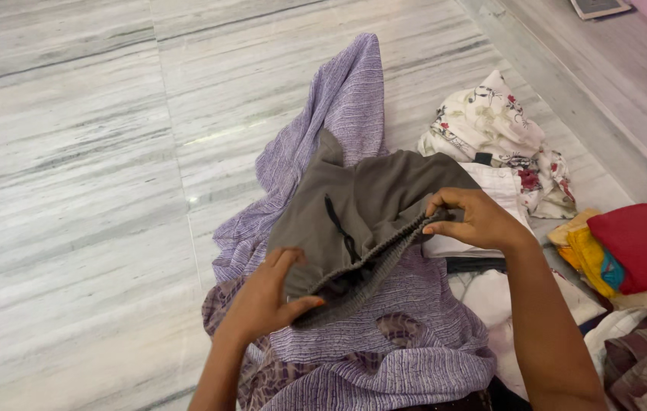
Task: The person folds several pieces of clothing on the floor, including a pair of grey shorts, a white top, and a plaid shirt. They smooth and fold each item neatly and place them in a stack.
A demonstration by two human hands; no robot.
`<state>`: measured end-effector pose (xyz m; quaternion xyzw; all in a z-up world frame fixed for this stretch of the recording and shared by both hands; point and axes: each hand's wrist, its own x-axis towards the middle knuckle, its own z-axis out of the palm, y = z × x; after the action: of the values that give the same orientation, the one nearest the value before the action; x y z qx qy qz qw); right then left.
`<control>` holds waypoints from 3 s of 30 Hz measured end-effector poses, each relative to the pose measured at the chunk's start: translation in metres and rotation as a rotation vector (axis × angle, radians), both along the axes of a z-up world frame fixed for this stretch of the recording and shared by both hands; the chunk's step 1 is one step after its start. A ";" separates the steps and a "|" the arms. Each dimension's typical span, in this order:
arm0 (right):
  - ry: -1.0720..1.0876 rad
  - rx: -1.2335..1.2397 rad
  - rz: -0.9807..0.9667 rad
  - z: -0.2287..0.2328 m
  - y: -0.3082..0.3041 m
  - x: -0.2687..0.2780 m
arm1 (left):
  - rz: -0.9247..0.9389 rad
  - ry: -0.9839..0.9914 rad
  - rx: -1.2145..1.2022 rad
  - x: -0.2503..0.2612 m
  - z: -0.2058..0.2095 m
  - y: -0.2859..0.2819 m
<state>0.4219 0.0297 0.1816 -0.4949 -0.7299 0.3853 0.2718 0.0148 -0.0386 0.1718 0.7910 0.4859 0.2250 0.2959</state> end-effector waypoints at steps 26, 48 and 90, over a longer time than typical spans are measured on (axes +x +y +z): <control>0.096 0.530 -0.510 -0.011 0.018 -0.029 | -0.415 0.558 0.074 0.085 -0.029 0.028; 0.307 0.475 -0.191 -0.032 -0.053 -0.145 | 0.216 -0.577 -0.155 0.084 -0.001 0.102; 0.015 0.586 -0.568 -0.051 -0.013 -0.163 | -0.017 -1.541 -0.011 0.105 0.222 0.092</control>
<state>0.2593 0.0168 0.1302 -0.5755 -0.6411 0.0742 0.5023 0.1198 0.0533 0.3934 0.4132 0.1378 0.7077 0.5563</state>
